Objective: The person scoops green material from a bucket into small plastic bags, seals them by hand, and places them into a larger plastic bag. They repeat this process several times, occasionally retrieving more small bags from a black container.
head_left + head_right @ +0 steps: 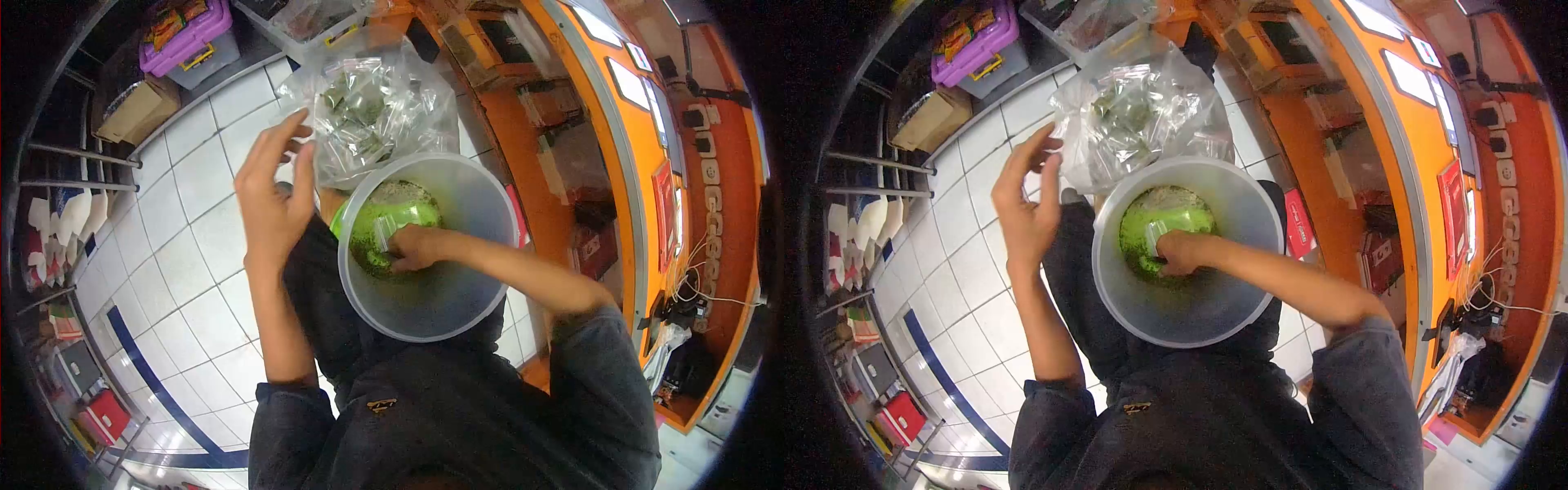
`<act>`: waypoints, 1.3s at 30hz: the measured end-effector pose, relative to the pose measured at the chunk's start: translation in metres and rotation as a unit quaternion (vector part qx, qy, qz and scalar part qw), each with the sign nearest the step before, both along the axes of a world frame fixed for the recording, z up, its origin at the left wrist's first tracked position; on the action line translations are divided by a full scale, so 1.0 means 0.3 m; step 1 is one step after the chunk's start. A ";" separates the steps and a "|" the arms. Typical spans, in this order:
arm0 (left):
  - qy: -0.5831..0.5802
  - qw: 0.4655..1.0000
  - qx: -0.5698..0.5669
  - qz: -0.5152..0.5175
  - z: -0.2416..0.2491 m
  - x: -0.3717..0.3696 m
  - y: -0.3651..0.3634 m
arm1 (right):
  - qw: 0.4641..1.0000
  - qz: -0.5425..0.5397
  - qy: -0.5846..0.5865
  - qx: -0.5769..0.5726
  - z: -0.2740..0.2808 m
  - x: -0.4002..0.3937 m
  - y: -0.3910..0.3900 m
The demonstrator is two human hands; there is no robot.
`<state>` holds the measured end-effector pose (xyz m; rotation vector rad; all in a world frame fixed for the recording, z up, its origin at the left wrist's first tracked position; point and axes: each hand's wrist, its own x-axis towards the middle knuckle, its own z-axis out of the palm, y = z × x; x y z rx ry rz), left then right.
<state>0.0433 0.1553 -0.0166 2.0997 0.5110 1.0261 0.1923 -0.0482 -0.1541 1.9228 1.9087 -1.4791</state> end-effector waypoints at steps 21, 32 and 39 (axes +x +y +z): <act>-0.030 0.981 -0.190 0.015 -0.033 -0.196 -0.132 | 0.952 0.009 -0.250 0.176 -0.071 0.039 0.104; 0.009 0.997 -0.074 0.024 -0.028 -0.205 -0.268 | 0.957 -0.029 -0.270 0.103 -0.028 0.077 0.125; 0.062 0.996 0.055 -0.036 -0.015 -0.147 -0.410 | 0.934 -0.136 -0.114 0.310 0.350 0.065 0.032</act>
